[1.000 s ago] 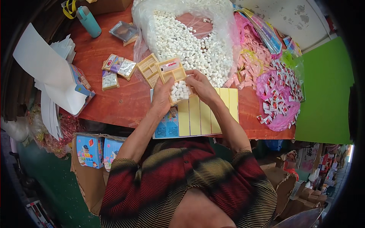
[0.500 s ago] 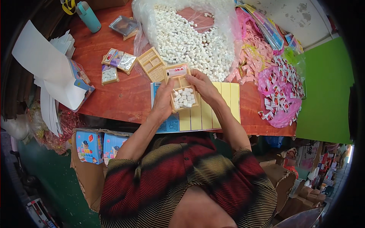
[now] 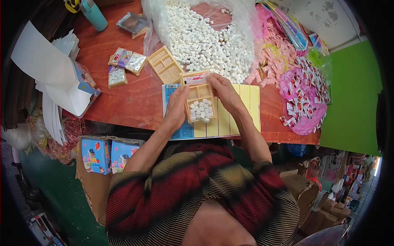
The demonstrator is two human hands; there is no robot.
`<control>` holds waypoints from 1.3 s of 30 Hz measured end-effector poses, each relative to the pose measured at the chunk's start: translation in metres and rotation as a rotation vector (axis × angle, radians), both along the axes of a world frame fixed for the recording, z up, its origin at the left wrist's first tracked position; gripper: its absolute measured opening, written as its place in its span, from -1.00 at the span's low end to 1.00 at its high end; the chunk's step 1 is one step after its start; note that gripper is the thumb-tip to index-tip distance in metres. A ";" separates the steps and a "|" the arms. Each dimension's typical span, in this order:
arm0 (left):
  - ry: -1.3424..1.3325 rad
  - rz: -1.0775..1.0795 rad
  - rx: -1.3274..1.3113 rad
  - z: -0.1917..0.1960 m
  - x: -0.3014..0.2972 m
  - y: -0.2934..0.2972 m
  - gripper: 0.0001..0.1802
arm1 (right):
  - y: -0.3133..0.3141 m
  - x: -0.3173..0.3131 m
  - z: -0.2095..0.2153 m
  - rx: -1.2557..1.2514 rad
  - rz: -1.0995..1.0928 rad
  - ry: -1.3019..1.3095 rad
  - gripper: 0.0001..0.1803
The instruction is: The person is packaging small items into trays, bagging them, and placing them into boxes.
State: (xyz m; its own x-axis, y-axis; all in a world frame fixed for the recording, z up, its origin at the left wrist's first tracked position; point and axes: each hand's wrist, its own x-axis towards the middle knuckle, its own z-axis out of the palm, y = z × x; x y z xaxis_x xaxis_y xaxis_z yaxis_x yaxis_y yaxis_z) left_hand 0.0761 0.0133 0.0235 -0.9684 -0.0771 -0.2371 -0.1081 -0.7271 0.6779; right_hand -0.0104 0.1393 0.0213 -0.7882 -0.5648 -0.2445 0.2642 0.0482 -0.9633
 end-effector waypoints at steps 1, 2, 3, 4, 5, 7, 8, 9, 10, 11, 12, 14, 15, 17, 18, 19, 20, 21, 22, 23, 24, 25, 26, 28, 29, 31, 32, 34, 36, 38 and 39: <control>0.008 0.006 -0.011 -0.002 0.001 0.001 -0.64 | 0.001 -0.001 -0.002 0.001 -0.005 0.000 -0.69; 0.015 0.013 -0.022 -0.003 0.001 0.001 -0.64 | 0.001 -0.002 -0.003 0.009 0.006 -0.024 -0.70; 0.015 0.012 -0.022 -0.005 0.002 0.002 -0.64 | 0.001 -0.003 -0.002 0.016 0.017 -0.047 -0.71; -0.005 0.022 -0.003 -0.006 0.003 0.004 -0.64 | 0.001 0.000 0.000 0.016 0.016 -0.047 -0.71; -0.028 0.033 0.016 -0.006 0.003 0.005 -0.64 | -0.001 0.006 0.011 0.021 -0.022 -0.013 -0.72; 0.008 0.035 -0.008 -0.007 0.003 0.007 -0.64 | -0.005 0.010 0.012 0.026 -0.058 0.019 -0.73; 0.045 0.037 -0.033 -0.007 0.004 0.008 -0.65 | -0.007 0.009 0.005 0.017 -0.057 0.082 -0.74; 0.043 0.037 -0.032 -0.006 0.003 0.011 -0.65 | -0.008 0.008 0.001 0.008 -0.054 0.144 -0.75; 0.036 0.065 -0.010 -0.005 0.003 0.014 -0.63 | -0.008 0.007 -0.001 0.008 -0.053 0.142 -0.75; 0.025 0.095 0.015 -0.004 0.005 0.016 -0.62 | -0.009 0.007 -0.001 -0.017 -0.067 0.080 -0.75; 0.019 0.097 0.017 -0.006 0.005 0.015 -0.62 | -0.009 0.007 -0.002 -0.043 -0.080 0.018 -0.76; 0.032 0.068 0.050 -0.011 0.004 0.014 -0.52 | -0.011 0.003 -0.009 -0.063 -0.083 0.020 -0.76; 0.027 0.072 0.050 -0.011 0.006 0.015 -0.52 | -0.012 0.003 -0.012 -0.085 -0.089 0.028 -0.76; -0.004 0.123 0.037 -0.009 0.007 0.018 -0.40 | -0.014 0.006 -0.009 -0.094 -0.096 -0.005 -0.75; -0.009 0.127 0.038 -0.009 0.008 0.019 -0.40 | -0.015 0.008 -0.006 -0.069 -0.115 -0.022 -0.72; -0.006 0.127 0.007 -0.009 0.008 0.020 -0.36 | -0.016 0.010 -0.004 -0.044 -0.133 -0.039 -0.69; -0.002 0.125 -0.024 -0.009 0.007 0.020 -0.31 | -0.018 0.011 -0.005 -0.044 -0.131 -0.042 -0.69; -0.004 0.128 -0.024 -0.010 0.007 0.020 -0.31 | -0.020 0.013 -0.006 -0.014 -0.145 -0.006 -0.70; -0.001 0.127 0.008 -0.013 0.006 0.019 -0.32 | -0.021 0.015 -0.007 0.016 -0.159 0.030 -0.70; 0.004 0.127 0.041 -0.015 0.004 0.018 -0.33 | -0.021 0.016 -0.005 0.016 -0.156 0.029 -0.70; 0.003 0.130 0.042 -0.016 0.004 0.017 -0.33 | -0.021 0.017 0.000 -0.025 -0.152 0.018 -0.73; 0.016 0.125 0.022 -0.017 0.004 0.016 -0.33 | -0.021 0.017 0.002 -0.066 -0.149 0.007 -0.74; 0.028 0.115 0.003 -0.017 0.003 0.016 -0.34 | -0.020 0.015 0.000 -0.063 -0.153 0.004 -0.74; 0.021 0.095 0.059 -0.014 -0.001 0.013 -0.36 | -0.020 0.006 -0.005 -0.032 -0.158 0.020 -0.73; 0.015 0.078 0.114 -0.012 -0.003 0.012 -0.39 | -0.020 0.003 -0.002 -0.024 -0.164 0.011 -0.73; -0.014 0.065 0.132 -0.008 -0.003 0.009 -0.49 | -0.023 0.003 0.007 0.043 -0.159 0.139 -0.71; -0.019 0.020 0.087 -0.001 -0.003 0.008 -0.54 | -0.022 -0.002 0.000 0.089 -0.176 0.156 -0.70; -0.022 0.004 0.098 -0.005 -0.008 0.003 -0.67 | -0.025 -0.006 -0.009 0.106 -0.165 0.152 -0.70; -0.046 0.052 0.099 -0.009 -0.008 0.003 -0.68 | -0.028 -0.007 -0.011 0.148 -0.088 0.145 -0.69; -0.093 0.127 0.117 -0.007 -0.007 0.005 -0.66 | -0.027 -0.003 -0.008 0.110 -0.099 0.080 -0.68; -0.094 0.126 0.117 -0.006 -0.008 0.005 -0.66 | -0.027 -0.002 -0.007 0.069 -0.108 0.018 -0.67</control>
State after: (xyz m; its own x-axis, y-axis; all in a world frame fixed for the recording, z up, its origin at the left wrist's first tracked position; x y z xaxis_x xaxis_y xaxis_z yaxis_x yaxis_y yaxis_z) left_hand 0.0677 0.0184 0.0180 -0.9258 -0.1630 -0.3409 -0.0701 -0.8123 0.5790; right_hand -0.0120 0.1118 0.0142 -0.8483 -0.4584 -0.2651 0.2540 0.0870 -0.9633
